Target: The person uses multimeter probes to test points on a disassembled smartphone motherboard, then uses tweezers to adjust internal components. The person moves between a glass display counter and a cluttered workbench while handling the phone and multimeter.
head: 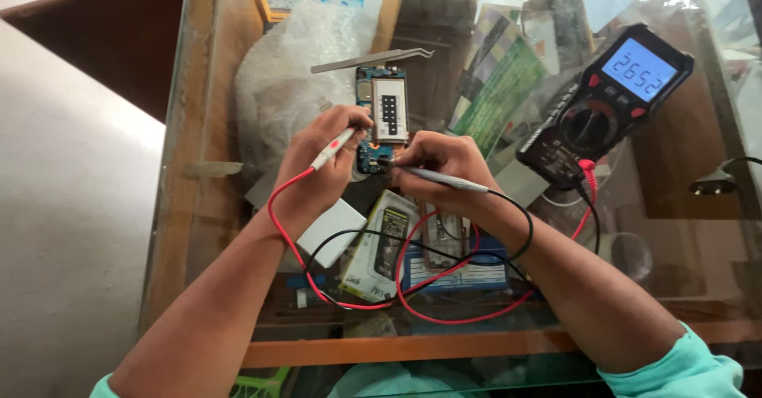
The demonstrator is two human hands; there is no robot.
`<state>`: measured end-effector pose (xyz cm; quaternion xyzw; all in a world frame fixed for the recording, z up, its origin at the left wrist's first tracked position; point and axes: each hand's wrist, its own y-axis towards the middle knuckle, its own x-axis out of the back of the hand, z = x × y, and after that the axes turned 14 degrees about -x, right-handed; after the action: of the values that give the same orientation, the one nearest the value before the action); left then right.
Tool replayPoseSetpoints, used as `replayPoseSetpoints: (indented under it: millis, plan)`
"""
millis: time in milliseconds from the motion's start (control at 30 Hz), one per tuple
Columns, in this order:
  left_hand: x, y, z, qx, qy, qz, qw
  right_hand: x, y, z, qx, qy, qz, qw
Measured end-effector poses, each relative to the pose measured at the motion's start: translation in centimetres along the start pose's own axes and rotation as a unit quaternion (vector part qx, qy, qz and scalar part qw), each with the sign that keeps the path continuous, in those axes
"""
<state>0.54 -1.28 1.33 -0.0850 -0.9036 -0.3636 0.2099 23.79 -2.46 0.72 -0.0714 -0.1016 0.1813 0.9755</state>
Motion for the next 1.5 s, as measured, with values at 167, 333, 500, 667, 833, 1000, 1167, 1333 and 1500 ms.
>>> replayPoseSetpoints:
  millis: [167, 333, 500, 667, 833, 1000, 1167, 1333, 1500]
  plan:
    - [-0.11, 0.23, -0.17, -0.025, 0.005, -0.002, 1.000, 0.00, -0.11, 0.54, -0.029, -0.029, -0.021, 0.999]
    - [-0.01, 0.24, -0.61, 0.004, -0.019, -0.007, 1.000, 0.12, 0.14, 0.68, -0.028, -0.069, -0.036, 0.997]
    - [0.14, 0.34, -0.93, 0.019, -0.026, 0.003, 0.999, 0.41, 0.09, 0.85, -0.022, -0.090, -0.025, 0.995]
    - [0.15, 0.36, -0.99, 0.011, -0.028, -0.001, 1.000, 0.27, 0.03, 1.01, -0.039, -0.084, -0.027, 0.995]
    - [0.14, 0.35, -0.98, 0.008, -0.032, -0.005, 0.999, 0.13, -0.02, 1.03, -0.040, -0.071, -0.024, 0.996]
    - [0.09, 0.31, -0.96, 0.004, -0.026, -0.007, 1.000, 0.12, -0.07, 1.01, -0.035, -0.042, -0.015, 0.998]
    - [0.03, 0.30, -0.77, 0.012, -0.019, -0.003, 1.000, 0.01, -0.06, 0.81, -0.033, -0.054, -0.026, 0.998]
    - [0.04, 0.15, -0.72, -0.006, -0.007, -0.007, 1.000, -0.10, 0.10, 0.52, -0.028, -0.045, -0.022, 0.998]
    - [0.01, 0.17, -0.71, 0.017, -0.017, -0.007, 1.000, 0.05, 0.05, 0.62, -0.025, -0.050, -0.015, 0.998]
